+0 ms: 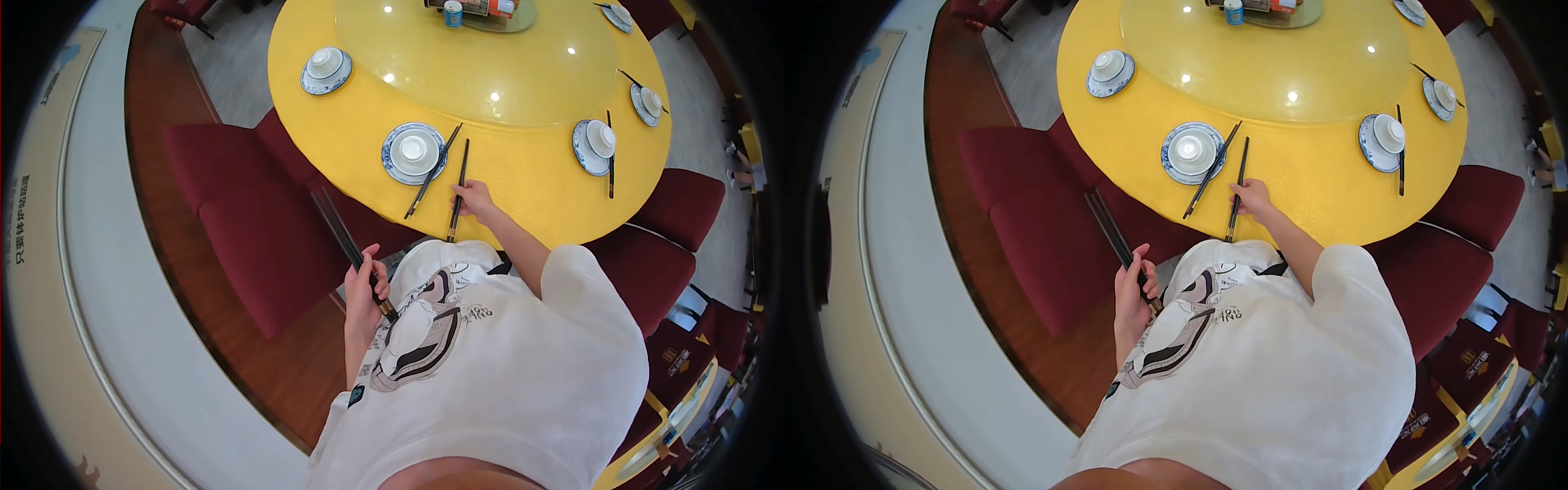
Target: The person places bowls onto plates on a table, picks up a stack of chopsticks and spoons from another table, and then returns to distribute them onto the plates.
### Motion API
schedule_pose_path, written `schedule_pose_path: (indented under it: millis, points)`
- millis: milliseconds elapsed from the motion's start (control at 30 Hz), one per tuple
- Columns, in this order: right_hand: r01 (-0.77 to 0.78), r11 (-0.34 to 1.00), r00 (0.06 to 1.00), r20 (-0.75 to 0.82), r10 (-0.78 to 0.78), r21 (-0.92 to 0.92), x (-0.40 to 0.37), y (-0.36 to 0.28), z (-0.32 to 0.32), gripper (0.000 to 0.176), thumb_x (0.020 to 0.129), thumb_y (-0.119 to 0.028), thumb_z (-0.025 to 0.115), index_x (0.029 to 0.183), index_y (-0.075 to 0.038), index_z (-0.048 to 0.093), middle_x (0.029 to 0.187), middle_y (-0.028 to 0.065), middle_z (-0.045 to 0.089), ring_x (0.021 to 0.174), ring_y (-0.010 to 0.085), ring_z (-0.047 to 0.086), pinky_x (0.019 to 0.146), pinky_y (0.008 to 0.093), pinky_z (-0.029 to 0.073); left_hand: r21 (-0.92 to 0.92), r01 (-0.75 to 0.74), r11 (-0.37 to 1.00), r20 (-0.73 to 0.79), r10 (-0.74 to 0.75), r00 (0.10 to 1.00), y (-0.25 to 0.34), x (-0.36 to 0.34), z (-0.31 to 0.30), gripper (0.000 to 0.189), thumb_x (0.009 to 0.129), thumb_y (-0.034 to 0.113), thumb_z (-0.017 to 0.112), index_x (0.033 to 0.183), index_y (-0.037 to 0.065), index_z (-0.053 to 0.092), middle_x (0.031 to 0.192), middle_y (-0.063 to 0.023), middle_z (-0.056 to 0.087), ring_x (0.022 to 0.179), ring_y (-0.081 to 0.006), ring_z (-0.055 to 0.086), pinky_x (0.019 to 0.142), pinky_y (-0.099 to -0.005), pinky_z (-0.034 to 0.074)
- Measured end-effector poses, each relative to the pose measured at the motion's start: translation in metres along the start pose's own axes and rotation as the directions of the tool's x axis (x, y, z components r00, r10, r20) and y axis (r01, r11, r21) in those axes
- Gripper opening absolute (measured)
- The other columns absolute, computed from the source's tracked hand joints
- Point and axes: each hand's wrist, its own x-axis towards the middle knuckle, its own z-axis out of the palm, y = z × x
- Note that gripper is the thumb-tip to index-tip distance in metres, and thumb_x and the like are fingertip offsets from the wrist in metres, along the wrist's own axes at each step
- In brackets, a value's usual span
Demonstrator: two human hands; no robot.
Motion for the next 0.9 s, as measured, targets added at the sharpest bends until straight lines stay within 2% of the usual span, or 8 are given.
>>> schedule_pose_path:
  millis: [300,400,467,500,567,633,767,900]
  points:
    - [0.113,0.991,0.978,-0.167,-0.124,-0.070,0.009,-0.007,0.016,0.022,0.086,-0.021,0.062,0.095,-0.003,0.054,0.074,0.0083,0.062,0.066,0.0198,0.064,0.053,0.0306,0.054,0.013,0.019,1.000,0.096,-0.021,0.995,0.008,0.007,0.001,0.033,0.098,0.022,0.045,0.123,0.001,0.044,0.072,-0.0033,0.050,0.048,-0.0060,0.038,0.041,-0.0202,0.030]
    - [0.225,0.911,0.892,-0.304,-0.336,-0.345,0.005,-0.006,0.013,0.027,0.086,-0.022,0.062,0.103,-0.001,0.056,0.077,0.0079,0.062,0.067,0.0178,0.063,0.055,0.0297,0.052,-0.002,-0.006,1.000,0.118,0.006,0.993,0.011,0.010,-0.005,0.035,0.098,0.023,0.044,0.125,0.000,0.042,0.072,-0.0037,0.051,0.050,-0.0061,0.039,0.042,-0.0205,0.031]
    - [0.398,0.631,0.750,-0.159,-0.642,-0.666,-0.013,-0.010,0.016,0.030,0.088,-0.024,0.060,0.106,-0.001,0.057,0.082,0.0076,0.063,0.068,0.0152,0.062,0.058,0.0282,0.051,0.018,-0.003,1.000,0.140,0.001,0.990,0.015,0.008,-0.006,0.038,0.098,0.023,0.044,0.127,-0.001,0.040,0.073,-0.0044,0.051,0.052,-0.0063,0.039,0.044,-0.0211,0.032]
    - [0.408,0.619,0.752,-0.137,-0.645,-0.671,-0.026,-0.015,0.022,0.030,0.088,-0.024,0.060,0.106,-0.001,0.057,0.082,0.0076,0.063,0.068,0.0152,0.062,0.058,0.0282,0.051,0.002,-0.013,1.000,0.127,0.013,0.992,0.016,0.008,-0.006,0.038,0.098,0.023,0.044,0.127,-0.001,0.040,0.073,-0.0044,0.051,0.052,-0.0063,0.039,0.044,-0.0211,0.032]
    - [0.540,0.667,0.810,0.102,-0.577,-0.514,-0.061,-0.032,0.044,0.036,0.087,-0.031,0.060,0.104,0.000,0.060,0.085,0.0114,0.067,0.069,0.0176,0.063,0.059,0.0303,0.050,0.031,0.019,0.999,0.175,-0.025,0.984,0.019,0.009,-0.004,0.040,0.099,0.024,0.043,0.129,-0.002,0.039,0.075,-0.0050,0.052,0.054,-0.0065,0.039,0.046,-0.0215,0.033]
    - [0.454,0.848,0.880,0.290,-0.377,-0.273,-0.112,-0.055,0.073,0.038,0.090,-0.033,0.056,0.109,0.000,0.058,0.085,0.0078,0.066,0.068,0.0150,0.061,0.062,0.0276,0.049,0.009,0.021,1.000,0.171,-0.022,0.985,0.019,0.010,-0.001,0.038,0.099,0.023,0.043,0.127,-0.002,0.042,0.075,-0.0044,0.051,0.055,-0.0064,0.040,0.047,-0.0211,0.034]
    - [0.310,0.950,0.770,0.597,-0.225,-0.041,-0.155,-0.061,0.109,0.036,0.095,-0.031,0.050,0.114,-0.001,0.055,0.089,0.0030,0.064,0.068,0.0098,0.058,0.062,0.0234,0.047,0.021,0.034,0.999,0.307,-0.039,0.951,0.013,0.013,0.004,0.030,0.099,0.023,0.041,0.117,0.001,0.049,0.080,-0.0045,0.054,0.060,-0.0069,0.044,0.051,-0.0212,0.037]
    - [0.292,0.955,0.705,0.687,-0.176,-0.056,-0.158,-0.057,0.114,0.028,0.095,-0.025,0.051,0.106,0.000,0.057,0.078,0.0018,0.059,0.060,0.0057,0.051,0.057,0.0221,0.044,0.039,0.012,0.999,0.325,-0.024,0.945,0.003,0.012,0.004,0.027,0.099,0.027,0.042,0.100,0.002,0.053,0.079,-0.0042,0.056,0.060,-0.0068,0.046,0.051,-0.0213,0.038]
